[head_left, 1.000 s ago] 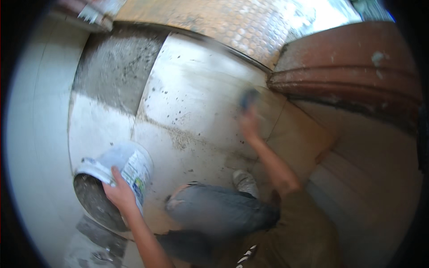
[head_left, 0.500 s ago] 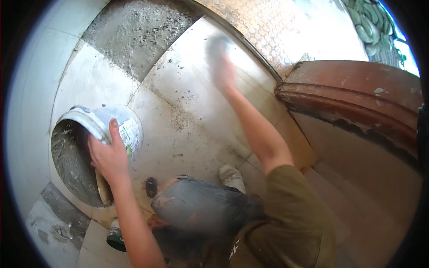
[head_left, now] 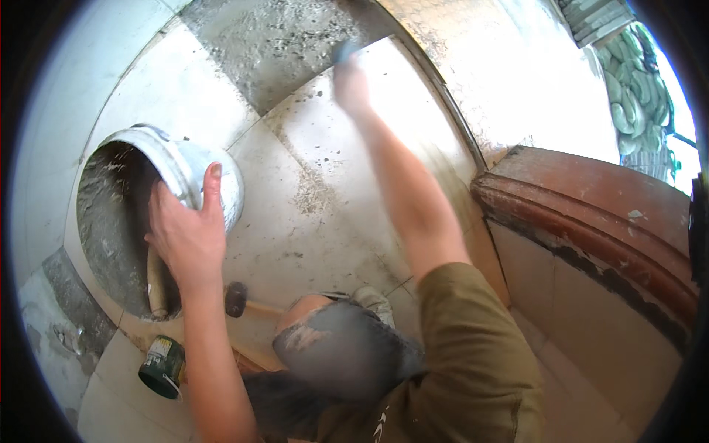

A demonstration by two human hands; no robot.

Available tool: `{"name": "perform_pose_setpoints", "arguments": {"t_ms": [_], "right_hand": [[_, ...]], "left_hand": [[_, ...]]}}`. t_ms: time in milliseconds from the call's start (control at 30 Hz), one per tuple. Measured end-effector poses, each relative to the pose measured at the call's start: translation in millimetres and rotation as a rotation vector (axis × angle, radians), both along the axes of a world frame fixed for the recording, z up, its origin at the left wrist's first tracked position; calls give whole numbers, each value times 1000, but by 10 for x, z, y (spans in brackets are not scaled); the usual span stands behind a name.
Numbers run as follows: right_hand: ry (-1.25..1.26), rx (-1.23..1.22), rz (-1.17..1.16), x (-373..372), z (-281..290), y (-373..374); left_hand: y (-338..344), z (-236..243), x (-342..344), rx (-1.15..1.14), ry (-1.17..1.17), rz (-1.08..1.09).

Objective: The person prepares and tiles a floor section, using a small sponge to wipe the surface of newly laid tiles and applying mortar with a hand trowel.

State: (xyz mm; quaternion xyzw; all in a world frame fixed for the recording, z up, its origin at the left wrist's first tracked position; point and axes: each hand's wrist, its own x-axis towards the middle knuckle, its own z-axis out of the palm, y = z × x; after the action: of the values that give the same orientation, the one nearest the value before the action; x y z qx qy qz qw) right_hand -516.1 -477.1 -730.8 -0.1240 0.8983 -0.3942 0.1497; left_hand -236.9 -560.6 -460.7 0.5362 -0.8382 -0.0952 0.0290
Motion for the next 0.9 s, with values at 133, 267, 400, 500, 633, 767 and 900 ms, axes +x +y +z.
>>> {"name": "perform_pose_setpoints", "arguments": {"t_ms": [133, 267, 400, 500, 633, 767, 900], "right_hand": [[-117, -127, -301, 459, 151, 1732], [118, 627, -731, 788, 185, 2635], [-11, 418, -521, -271, 15, 1148], [81, 335, 181, -438, 61, -165], [389, -340, -188, -833, 16, 462], [536, 288, 404, 1195, 360, 2185], [3, 437, 1398, 2250, 752, 3834]], "left_hand": [[-18, 10, 175, -11, -48, 36], [-12, 53, 159, -27, -72, 29], [24, 67, 15, 15, -20, 10], [-80, -98, 162, -43, 40, -16], [-33, 75, 29, 24, 26, 28], [-58, -26, 141, 30, -80, 47], [-50, -40, 162, 62, -99, 70]]}}
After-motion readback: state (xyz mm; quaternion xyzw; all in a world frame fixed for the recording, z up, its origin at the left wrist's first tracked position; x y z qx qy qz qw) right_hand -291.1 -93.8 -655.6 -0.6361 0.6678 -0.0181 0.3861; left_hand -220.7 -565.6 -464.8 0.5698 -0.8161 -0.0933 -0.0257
